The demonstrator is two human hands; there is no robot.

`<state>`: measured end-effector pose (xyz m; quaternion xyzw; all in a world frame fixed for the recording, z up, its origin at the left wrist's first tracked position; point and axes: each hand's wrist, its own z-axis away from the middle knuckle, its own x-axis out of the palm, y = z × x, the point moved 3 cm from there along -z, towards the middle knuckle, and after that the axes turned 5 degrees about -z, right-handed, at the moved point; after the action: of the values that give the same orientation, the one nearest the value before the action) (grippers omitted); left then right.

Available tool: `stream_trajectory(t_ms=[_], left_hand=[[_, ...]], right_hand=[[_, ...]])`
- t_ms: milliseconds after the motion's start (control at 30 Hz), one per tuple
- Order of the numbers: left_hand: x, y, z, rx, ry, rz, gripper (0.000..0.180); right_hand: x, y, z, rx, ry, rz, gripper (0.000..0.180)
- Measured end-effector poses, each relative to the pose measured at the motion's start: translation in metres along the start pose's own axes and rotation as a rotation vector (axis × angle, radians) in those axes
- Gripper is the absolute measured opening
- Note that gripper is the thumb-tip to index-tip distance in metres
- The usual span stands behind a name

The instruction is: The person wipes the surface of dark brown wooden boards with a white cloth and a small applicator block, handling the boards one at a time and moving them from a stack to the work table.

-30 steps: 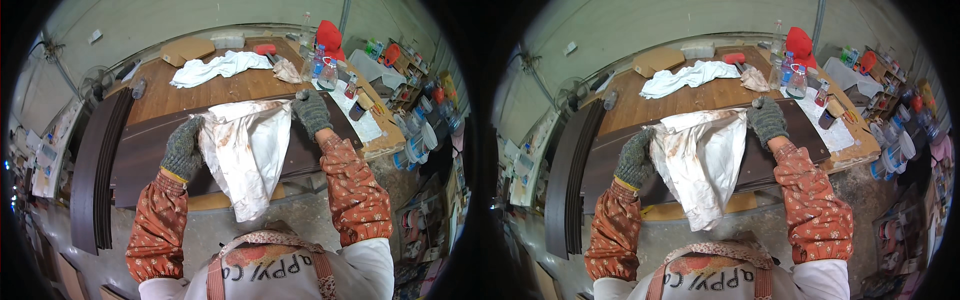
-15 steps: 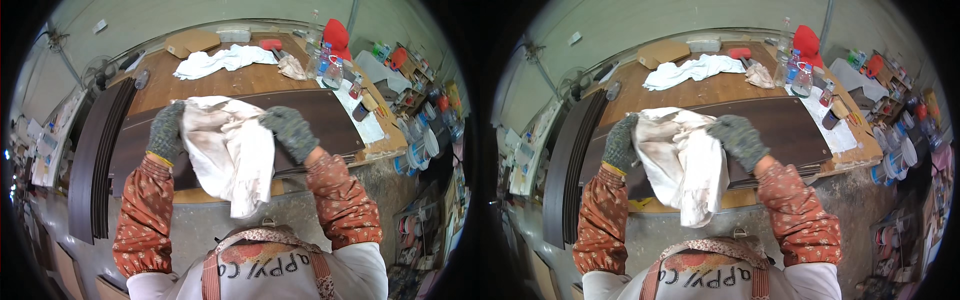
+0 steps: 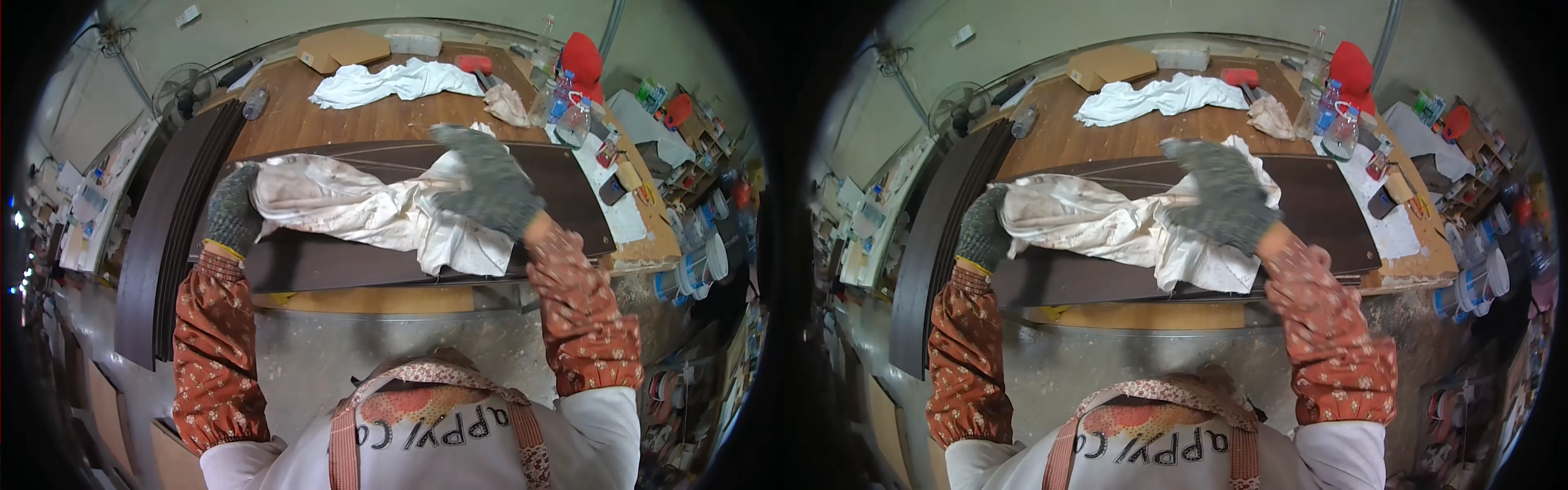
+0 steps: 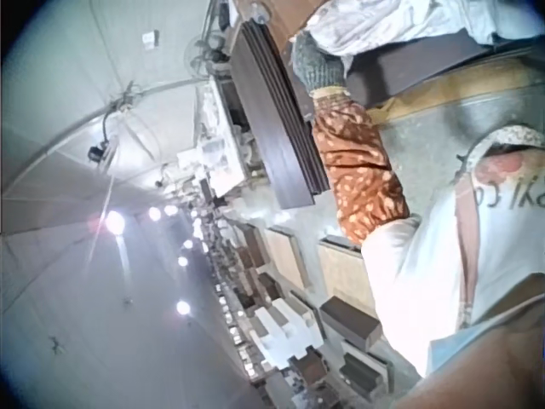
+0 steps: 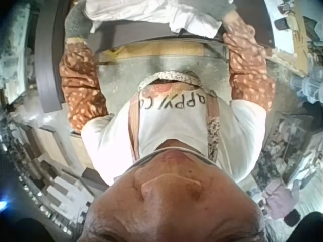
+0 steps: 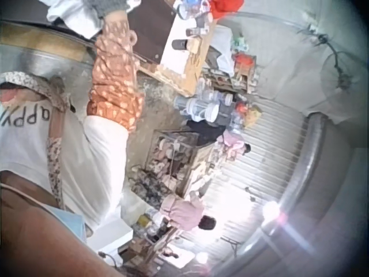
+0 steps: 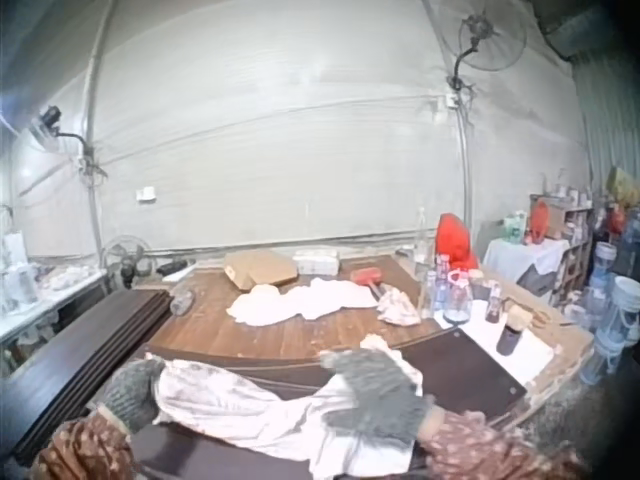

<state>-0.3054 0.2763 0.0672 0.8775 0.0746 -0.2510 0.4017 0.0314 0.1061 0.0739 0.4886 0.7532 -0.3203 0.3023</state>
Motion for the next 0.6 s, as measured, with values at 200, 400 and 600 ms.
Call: stream_trajectory(t_ms=[200,400,600], left_hand=[[-0.07,-0.047,-0.001,-0.465,-0.196,-0.837,0.042],[-0.041,0.012,0.03,0.032,-0.113,-0.862,0.062],[0.062,0.04,0.011,-0.227,-0.657,-0.75,0.046]], right_hand=[[0.059,0.061,0.0,0.328,-0.644,-0.013,0.075],[0.017,0.058,-0.023,0.169,-0.574,0.034,0.044],[-0.092,0.053,-0.019,-0.01,0.133,0.335,0.035]])
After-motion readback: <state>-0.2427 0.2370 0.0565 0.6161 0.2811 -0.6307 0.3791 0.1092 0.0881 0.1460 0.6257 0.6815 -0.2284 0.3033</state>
